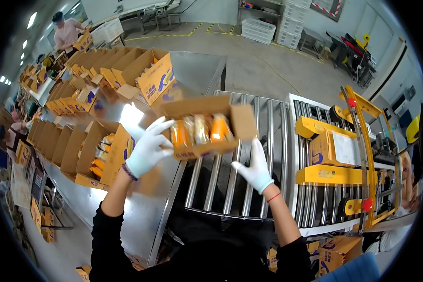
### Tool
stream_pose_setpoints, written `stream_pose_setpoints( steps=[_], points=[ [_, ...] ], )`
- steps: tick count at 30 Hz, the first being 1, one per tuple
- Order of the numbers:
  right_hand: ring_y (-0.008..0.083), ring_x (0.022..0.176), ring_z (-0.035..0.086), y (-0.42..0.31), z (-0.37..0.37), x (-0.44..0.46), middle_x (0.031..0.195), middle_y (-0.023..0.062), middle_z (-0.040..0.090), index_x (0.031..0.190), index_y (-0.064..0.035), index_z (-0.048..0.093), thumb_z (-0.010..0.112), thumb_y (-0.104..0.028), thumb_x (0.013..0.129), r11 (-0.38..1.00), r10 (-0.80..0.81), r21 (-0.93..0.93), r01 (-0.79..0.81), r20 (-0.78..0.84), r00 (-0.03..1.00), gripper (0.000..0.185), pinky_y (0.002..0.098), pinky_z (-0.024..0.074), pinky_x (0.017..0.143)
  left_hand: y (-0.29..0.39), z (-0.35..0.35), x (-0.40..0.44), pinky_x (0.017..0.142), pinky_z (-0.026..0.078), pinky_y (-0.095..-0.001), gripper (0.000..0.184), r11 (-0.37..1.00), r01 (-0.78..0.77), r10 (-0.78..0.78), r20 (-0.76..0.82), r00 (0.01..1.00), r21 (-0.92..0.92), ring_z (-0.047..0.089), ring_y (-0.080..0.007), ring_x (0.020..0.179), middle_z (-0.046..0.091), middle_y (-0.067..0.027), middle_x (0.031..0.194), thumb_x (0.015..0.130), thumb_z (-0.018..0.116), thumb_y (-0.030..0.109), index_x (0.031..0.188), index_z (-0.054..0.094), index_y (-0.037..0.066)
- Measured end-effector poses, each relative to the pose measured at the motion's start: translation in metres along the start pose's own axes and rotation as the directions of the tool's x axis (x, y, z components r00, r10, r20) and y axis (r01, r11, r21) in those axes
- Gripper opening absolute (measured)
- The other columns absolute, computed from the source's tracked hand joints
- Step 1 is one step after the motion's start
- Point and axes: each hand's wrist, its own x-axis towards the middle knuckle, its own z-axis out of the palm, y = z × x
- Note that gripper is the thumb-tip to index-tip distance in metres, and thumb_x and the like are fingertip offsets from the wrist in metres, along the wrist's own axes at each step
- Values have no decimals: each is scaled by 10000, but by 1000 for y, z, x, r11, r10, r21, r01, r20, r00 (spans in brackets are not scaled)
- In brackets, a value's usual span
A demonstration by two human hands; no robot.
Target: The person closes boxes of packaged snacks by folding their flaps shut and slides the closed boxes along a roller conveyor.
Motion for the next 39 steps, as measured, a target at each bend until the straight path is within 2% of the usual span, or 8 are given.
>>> stream_pose_setpoints(
  steps=[6, 13, 21, 27, 29, 31, 35, 39],
  points=[
    [254, 1280, 603, -20, -36, 2, 1353, 92, 642, 1521, -111, 464, 785, -192, 807, 913, -129, -328, 242, 329, 935, 787, 533, 245, 1251, 28, 13, 25, 1208, 308, -423, 335, 840, 22, 126, 235, 964, -542, 368, -347, 1499, 387, -209, 1628, 716, 898, 129, 882, 613, 66],
    [429, 1490, 339, -46, -53, 23, 1560, 210, 435, 1558, -6, 370, 885, -386, 702, 937, -264, -207, 280, 104, 959, 1068, 554, 220, 1250, 16, 29, 63, 1167, 372, -449, 369, 672, 225, 220, 480, 849, -705, 439, -352, 1450, 568, -175, 1484, 740, 927, 224, 852, 627, 39],
    [400, 1250, 580, -40, -60, 18, 1320, 177, 635, 1320, -1, 626, 858, -377, 727, 894, -446, -77, 442, -47, 894, 740, 513, 428, 1109, 49, 21, 3, 1154, 396, -509, 321, 914, -315, 352, -114, 929, 256, 403, -459, 1440, 576, -129, 1462, 698, 890, 377, 768, 734, 106],
    [301, 1281, 632, -50, -25, 57, 1194, 114, 756, 1227, -61, 745, 706, -373, 964, 892, -207, 444, -89, 575, 792, 409, 459, 421, 1163, 15, 31, 20, 1084, 472, -392, 325, 902, 95, -111, -12, 994, -421, 589, -351, 1331, 585, -207, 1460, 745, 897, 280, 803, 699, 28],
    [347, 1295, 606, -59, -19, 81, 1285, 150, 707, 1315, -60, 689, 790, -312, 888, 936, -69, 328, -125, 520, 851, 506, 451, 431, 1152, 12, 40, 47, 1030, 498, -403, 283, 879, 156, -223, -98, 970, -450, 623, -334, 1248, 653, -206, 1322, 786, 859, 244, 792, 676, 28],
    [372, 1326, 547, -80, -20, 104, 1431, 157, 591, 1437, -81, 572, 872, -288, 756, 860, -400, -194, 472, 318, 859, 772, 479, 380, 1182, 3, 59, 62, 1010, 499, -373, 310, 998, 1, 18, -274, 962, 67, 582, -331, 1261, 650, -192, 1244, 798, 851, 244, 906, 670, 17],
    [338, 1355, 490, -91, -16, 90, 1439, 145, 526, 1476, -31, 478, 897, -330, 672, 824, -352, -405, 396, 181, 918, 955, 531, 282, 1234, 1, 95, 42, 1037, 487, -361, 434, 954, 203, -43, -574, 818, 219, 525, -304, 1320, 637, -168, 1222, 850, 834, 256, 1123, 626, -10],
    [313, 1388, 469, -66, -12, 19, 1457, 141, 537, 1485, -44, 467, 875, -278, 706, 847, -299, -340, 408, 331, 895, 910, 529, 240, 1255, -17, 106, 38, 979, 539, -343, 596, 465, 211, -617, -144, 773, -860, 629, -204, 1160, 649, -134, 1222, 936, 783, 256, 1343, 496, -72]
  ],
)
